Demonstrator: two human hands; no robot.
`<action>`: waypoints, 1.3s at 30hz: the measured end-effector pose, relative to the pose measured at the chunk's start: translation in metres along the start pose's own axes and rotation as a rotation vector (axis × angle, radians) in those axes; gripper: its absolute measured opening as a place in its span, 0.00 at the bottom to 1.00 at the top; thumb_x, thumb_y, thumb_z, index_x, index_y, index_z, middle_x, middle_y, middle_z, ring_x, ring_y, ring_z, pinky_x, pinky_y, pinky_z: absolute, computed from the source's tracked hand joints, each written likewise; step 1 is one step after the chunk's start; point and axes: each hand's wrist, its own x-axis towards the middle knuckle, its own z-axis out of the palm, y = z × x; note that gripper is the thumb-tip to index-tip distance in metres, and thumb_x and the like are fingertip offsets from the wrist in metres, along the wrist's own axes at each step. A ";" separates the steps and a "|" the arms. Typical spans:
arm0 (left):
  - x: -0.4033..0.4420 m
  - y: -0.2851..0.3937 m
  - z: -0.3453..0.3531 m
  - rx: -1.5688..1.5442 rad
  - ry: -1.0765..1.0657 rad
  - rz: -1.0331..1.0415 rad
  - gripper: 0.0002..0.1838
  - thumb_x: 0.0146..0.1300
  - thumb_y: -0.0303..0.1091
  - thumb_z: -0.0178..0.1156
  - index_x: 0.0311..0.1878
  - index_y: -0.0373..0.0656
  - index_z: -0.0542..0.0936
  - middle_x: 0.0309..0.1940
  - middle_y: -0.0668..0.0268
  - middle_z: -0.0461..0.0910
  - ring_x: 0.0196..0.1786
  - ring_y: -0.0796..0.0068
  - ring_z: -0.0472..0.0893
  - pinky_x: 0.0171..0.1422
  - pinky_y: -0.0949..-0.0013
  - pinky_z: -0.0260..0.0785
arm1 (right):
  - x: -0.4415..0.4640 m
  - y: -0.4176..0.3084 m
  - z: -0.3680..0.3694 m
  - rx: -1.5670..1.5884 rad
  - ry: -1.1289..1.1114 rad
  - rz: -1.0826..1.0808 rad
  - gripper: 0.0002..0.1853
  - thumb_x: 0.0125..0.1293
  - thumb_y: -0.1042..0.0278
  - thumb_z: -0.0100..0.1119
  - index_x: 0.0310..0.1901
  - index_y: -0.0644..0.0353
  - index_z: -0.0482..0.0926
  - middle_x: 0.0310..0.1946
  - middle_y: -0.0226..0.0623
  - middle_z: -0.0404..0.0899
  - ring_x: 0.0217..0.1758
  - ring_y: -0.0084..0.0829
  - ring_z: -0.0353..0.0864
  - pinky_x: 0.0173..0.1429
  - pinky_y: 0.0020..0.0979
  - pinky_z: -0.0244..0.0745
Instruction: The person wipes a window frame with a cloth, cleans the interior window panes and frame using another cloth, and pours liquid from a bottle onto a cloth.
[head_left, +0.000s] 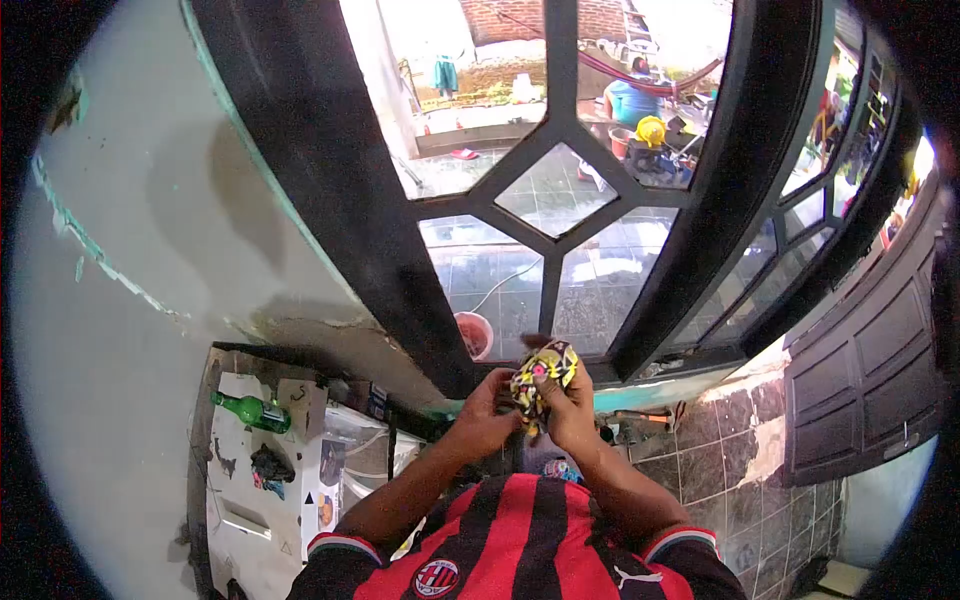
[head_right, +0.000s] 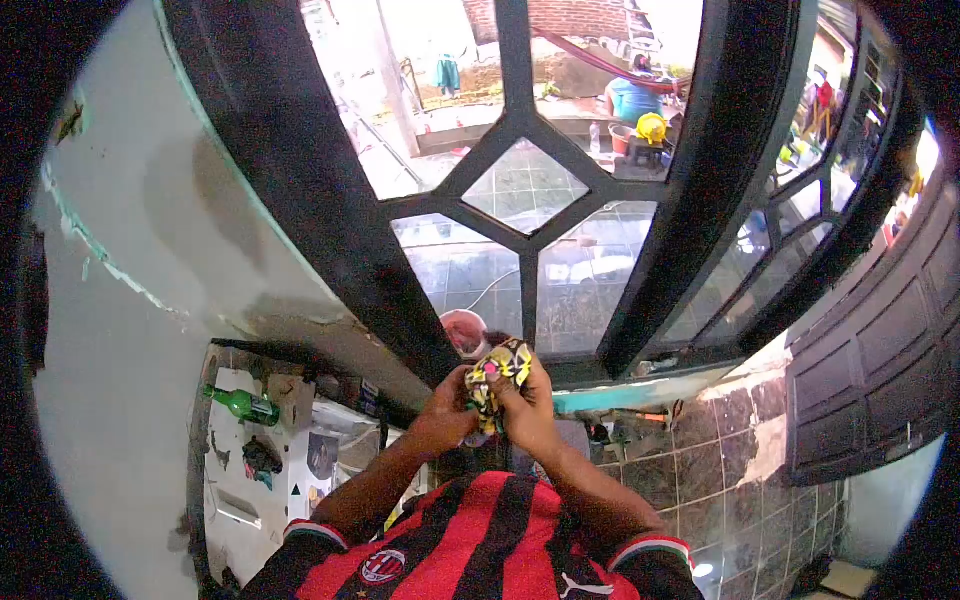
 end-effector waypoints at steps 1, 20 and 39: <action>-0.004 -0.005 -0.005 0.025 0.062 0.049 0.22 0.65 0.21 0.65 0.61 0.39 0.73 0.50 0.65 0.80 0.52 0.73 0.81 0.61 0.68 0.76 | 0.002 -0.001 0.005 0.118 0.002 0.074 0.11 0.76 0.74 0.59 0.57 0.63 0.76 0.55 0.35 0.80 0.57 0.26 0.79 0.61 0.29 0.75; -0.046 0.064 -0.034 -0.195 0.506 0.068 0.11 0.75 0.31 0.62 0.54 0.34 0.83 0.41 0.65 0.86 0.46 0.78 0.84 0.51 0.71 0.77 | 0.001 0.065 0.085 -0.468 -0.217 -0.403 0.29 0.80 0.68 0.46 0.77 0.71 0.57 0.75 0.50 0.63 0.74 0.43 0.69 0.78 0.44 0.60; -0.170 -0.006 -0.310 0.809 1.779 0.271 0.49 0.59 0.36 0.75 0.77 0.33 0.56 0.71 0.42 0.66 0.73 0.45 0.68 0.77 0.50 0.59 | 0.003 0.110 0.086 0.466 0.135 0.834 0.15 0.77 0.63 0.53 0.58 0.60 0.77 0.46 0.41 0.85 0.42 0.37 0.85 0.34 0.32 0.80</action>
